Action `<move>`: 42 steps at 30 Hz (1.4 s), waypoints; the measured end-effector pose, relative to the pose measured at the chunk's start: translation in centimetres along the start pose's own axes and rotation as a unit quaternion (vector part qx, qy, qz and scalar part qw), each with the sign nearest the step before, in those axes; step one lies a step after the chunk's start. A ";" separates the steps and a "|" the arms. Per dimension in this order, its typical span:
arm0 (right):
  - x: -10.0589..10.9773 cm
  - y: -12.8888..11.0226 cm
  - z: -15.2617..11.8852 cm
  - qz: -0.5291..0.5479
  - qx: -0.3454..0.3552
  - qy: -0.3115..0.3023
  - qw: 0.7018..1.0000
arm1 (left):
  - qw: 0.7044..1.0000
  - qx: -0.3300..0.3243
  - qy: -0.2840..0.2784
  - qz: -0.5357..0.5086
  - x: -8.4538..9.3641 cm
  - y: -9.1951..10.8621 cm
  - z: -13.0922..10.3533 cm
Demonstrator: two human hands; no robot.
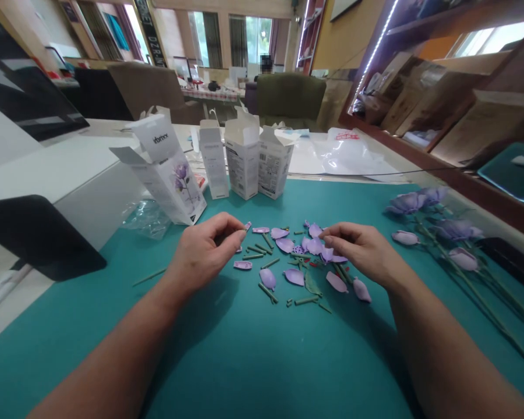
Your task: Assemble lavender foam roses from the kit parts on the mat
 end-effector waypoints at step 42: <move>-4.9 -3.1 3.0 -0.149 0.130 -0.089 0.976 | 0.997 -0.046 -0.060 -0.026 -1.3 -0.8 -0.4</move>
Point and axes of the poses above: each hand's wrist, its own z-axis towards the middle knuckle, its own x-axis out of the back of the hand, y = z × x, the point moved 1 cm from there along z, towards the middle knuckle, and after that the axes turned 15 degrees about y, right-handed, at the moved point
